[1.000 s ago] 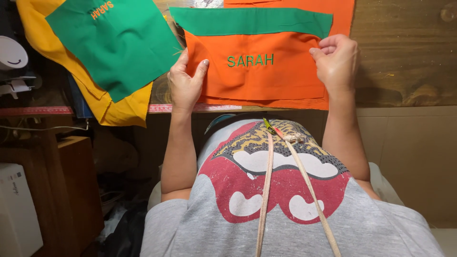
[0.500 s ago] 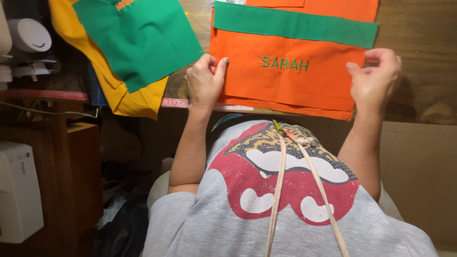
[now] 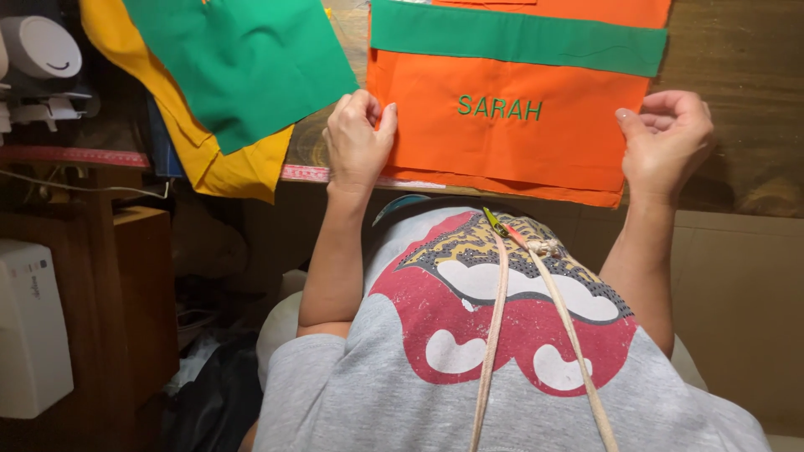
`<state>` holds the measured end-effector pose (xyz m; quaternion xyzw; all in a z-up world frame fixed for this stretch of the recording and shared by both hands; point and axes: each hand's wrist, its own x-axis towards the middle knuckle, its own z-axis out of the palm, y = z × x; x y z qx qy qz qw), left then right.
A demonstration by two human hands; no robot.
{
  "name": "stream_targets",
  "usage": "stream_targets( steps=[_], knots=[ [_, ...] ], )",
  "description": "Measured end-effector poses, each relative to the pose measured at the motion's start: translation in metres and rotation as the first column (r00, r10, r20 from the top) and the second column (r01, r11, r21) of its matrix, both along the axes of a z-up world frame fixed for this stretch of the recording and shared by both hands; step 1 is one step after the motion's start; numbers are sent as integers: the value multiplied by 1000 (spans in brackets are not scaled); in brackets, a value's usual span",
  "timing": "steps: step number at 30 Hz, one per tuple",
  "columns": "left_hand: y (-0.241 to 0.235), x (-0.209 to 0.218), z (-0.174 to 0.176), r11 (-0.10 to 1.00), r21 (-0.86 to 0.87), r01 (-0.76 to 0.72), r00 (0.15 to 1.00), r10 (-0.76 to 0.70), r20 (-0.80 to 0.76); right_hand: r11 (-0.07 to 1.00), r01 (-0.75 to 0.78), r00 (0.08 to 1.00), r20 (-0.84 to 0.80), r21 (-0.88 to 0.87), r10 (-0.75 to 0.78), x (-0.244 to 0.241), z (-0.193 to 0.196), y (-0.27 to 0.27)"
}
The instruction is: The person aligns a green fabric strip onto an orange fabric piece with the name 'SARAH' printed on it. They then use scissors to trim the edges of the green strip and cut the orange fabric along the strip's length.
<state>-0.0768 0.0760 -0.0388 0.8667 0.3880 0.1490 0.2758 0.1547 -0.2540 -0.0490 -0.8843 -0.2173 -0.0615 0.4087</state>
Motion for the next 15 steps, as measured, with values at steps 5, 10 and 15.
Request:
stream_targets(
  steps=[5, 10, 15],
  knots=[
    [-5, 20, 30, 967, 219, 127, 981, -90, -172, 990, -51, 996, 64, -130, 59, -5, 38, 19],
    [-18, 79, 13, 820, 389, 419, 907, -398, -140, 940, -294, 907, 259, -174, 332, 29, 49, 67],
    [4, 109, -28, 889, 367, 273, 944, -174, -281, 834, -436, 875, 57, -337, 481, 70, 16, 93]
  ],
)
